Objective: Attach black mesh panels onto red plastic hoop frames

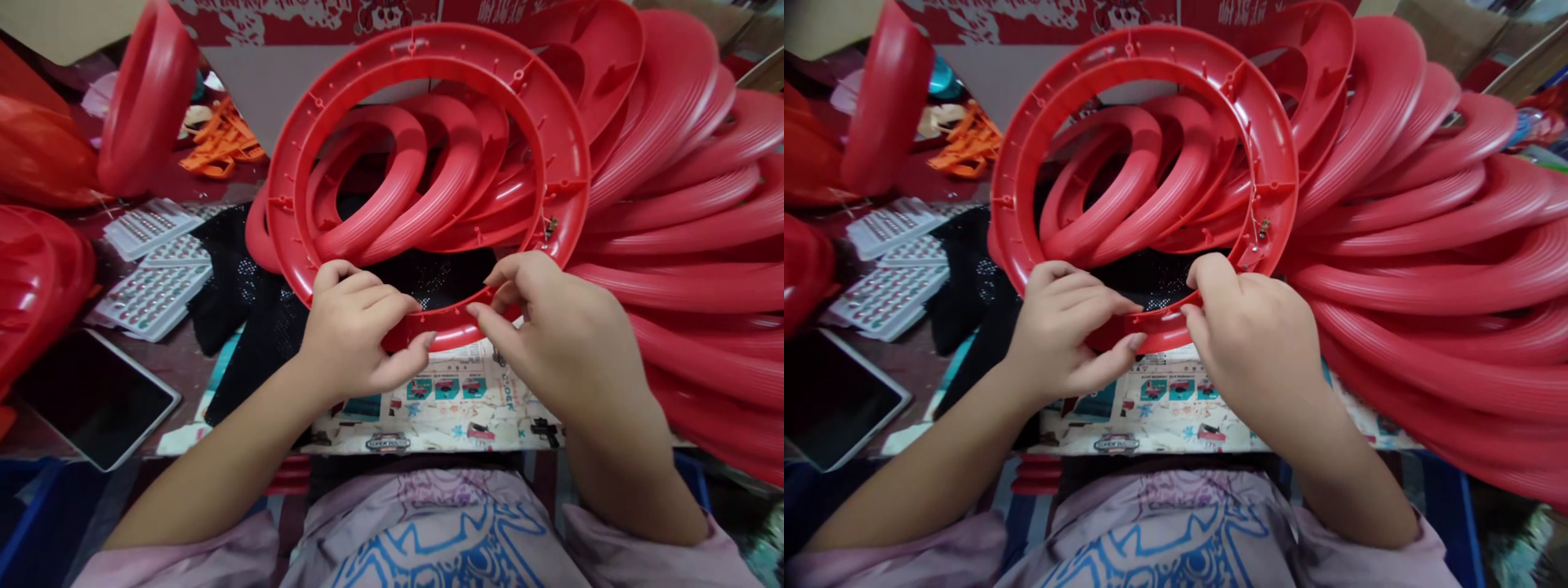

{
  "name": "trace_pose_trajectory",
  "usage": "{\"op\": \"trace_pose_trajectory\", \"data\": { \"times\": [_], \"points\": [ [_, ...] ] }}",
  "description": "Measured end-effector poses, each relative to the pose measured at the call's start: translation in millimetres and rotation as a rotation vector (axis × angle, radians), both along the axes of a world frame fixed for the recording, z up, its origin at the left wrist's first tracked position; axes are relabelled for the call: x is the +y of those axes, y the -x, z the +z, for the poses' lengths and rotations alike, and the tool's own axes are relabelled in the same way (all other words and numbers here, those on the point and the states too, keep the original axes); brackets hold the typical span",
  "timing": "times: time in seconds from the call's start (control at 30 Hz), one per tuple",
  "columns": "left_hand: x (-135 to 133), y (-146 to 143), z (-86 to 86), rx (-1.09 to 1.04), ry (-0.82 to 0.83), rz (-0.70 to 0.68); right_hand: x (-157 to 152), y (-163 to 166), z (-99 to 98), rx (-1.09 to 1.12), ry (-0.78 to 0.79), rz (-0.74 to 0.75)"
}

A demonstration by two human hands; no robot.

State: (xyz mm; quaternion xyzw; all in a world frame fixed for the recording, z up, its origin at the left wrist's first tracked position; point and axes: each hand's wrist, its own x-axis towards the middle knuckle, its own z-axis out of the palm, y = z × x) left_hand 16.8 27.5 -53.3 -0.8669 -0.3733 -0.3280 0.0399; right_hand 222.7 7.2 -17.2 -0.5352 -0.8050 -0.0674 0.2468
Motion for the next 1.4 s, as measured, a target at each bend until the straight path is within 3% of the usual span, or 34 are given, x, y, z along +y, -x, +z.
{"op": "trace_pose_trajectory", "data": {
  "times": [0.2, 0.47, 0.7, 1.0, 1.2, 1.4],
  "points": [
    [0, -4, -5.5, -0.015, -0.038, 0.148, -6, -1, -1.2, -0.047, -0.003, 0.028],
    [0, -1, -3.5, 0.014, -0.022, 0.152, -7, -10, 2.1, -0.088, -0.084, 0.238],
    [1, 2, -1.8, 0.022, -0.021, 0.106, -4, -9, -1.9, 0.015, -0.192, 0.146],
    [3, 6, -0.5, 0.036, -0.028, 0.069, -4, -2, -2.1, 0.114, -0.112, -0.015],
    [12, 12, -4.2, 0.04, -0.082, 0.01, -5, -6, -0.5, -0.094, -0.062, 0.04],
    [4, 7, 4.7, 0.059, -0.125, -0.005, -5, 3, -0.3, -0.037, -0.106, 0.018]
  ]
}}
